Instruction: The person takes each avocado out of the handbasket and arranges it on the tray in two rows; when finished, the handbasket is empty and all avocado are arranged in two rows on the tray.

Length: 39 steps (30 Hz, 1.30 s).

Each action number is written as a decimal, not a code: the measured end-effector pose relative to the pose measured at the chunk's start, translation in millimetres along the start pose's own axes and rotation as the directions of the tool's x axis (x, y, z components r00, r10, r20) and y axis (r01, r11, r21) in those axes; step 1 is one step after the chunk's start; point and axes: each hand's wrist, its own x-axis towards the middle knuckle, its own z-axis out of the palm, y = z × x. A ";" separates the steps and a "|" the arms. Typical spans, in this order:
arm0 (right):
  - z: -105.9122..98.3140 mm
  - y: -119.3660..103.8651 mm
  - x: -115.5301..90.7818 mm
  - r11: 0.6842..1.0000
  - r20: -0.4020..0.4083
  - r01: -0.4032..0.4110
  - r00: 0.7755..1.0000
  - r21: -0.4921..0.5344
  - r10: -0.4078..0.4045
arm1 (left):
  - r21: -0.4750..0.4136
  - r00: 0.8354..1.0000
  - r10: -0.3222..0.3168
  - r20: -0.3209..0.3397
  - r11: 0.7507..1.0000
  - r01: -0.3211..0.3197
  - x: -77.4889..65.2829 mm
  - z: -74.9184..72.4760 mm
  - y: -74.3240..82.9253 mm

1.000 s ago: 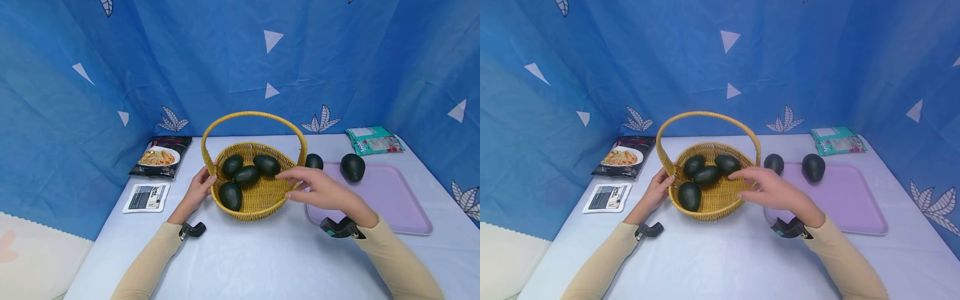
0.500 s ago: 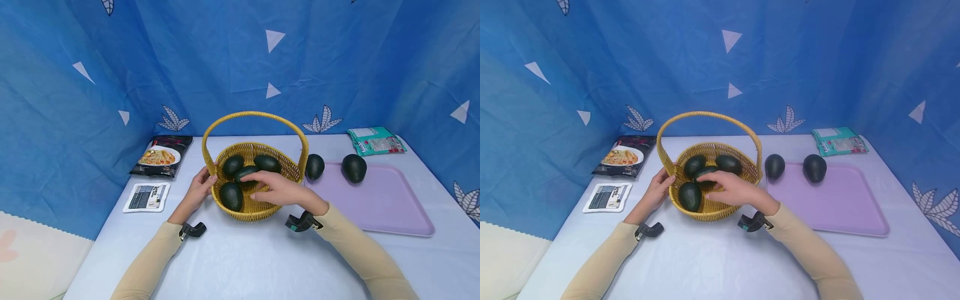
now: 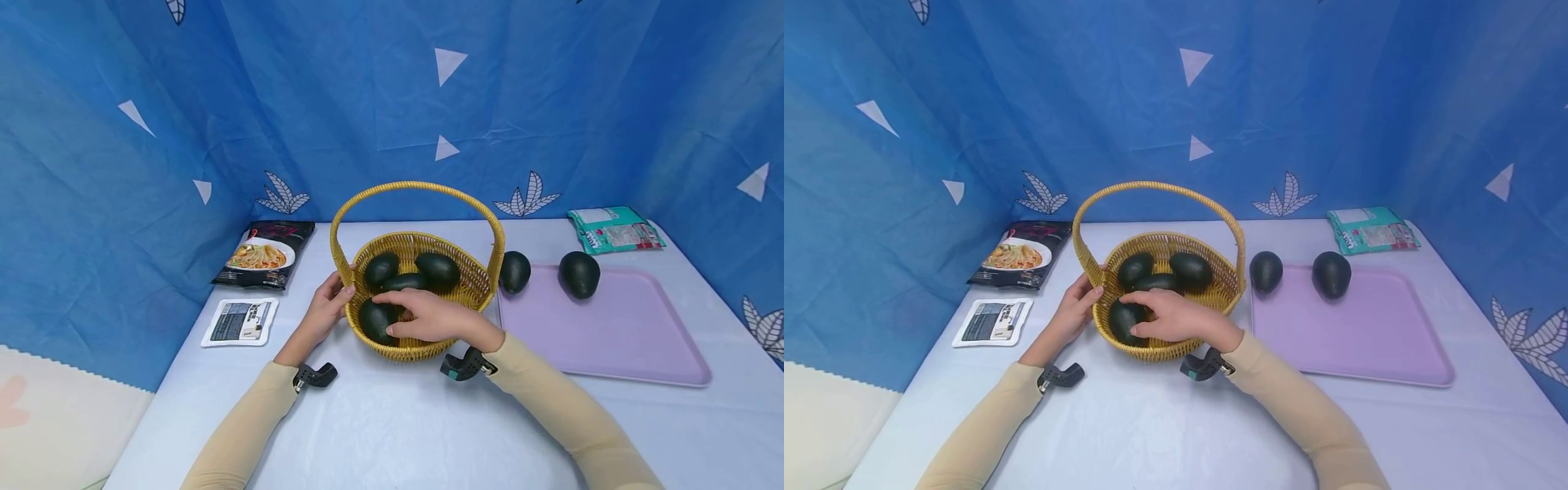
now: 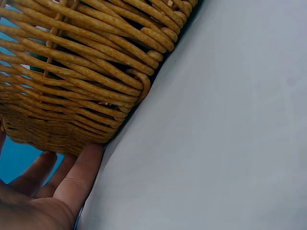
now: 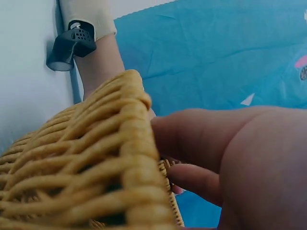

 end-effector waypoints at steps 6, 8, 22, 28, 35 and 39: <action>8.4 -5.9 6.1 0.997 -0.036 -0.059 0.998 -0.055 0.057 | 0.010 1.000 0.021 -0.001 1.000 -0.021 0.9 -0.7 -2.2; 12.3 -6.7 7.9 0.994 -0.056 -0.080 0.996 -0.072 0.076 | 0.012 1.000 0.023 0.000 1.000 -0.022 1.2 -0.8 -3.0; 20.1 -7.7 8.9 0.998 -0.137 -0.063 0.989 -0.023 0.059 | 0.005 1.000 0.011 0.005 1.000 -0.011 0.0 1.4 0.1; 19.1 -5.9 10.0 1.000 -0.068 0.018 0.997 -0.025 -0.020 | -0.001 1.000 0.018 0.004 1.000 -0.018 -0.7 1.2 -0.8; 16.6 -5.2 9.4 0.996 -0.012 0.073 0.997 -0.044 -0.074 | -0.004 1.000 0.015 -0.003 1.000 -0.015 0.7 0.0 -3.3; 16.2 -5.0 9.2 0.995 0.004 0.085 0.996 -0.061 -0.085 | 0.005 1.000 0.011 0.000 1.000 -0.011 0.9 -0.7 -3.1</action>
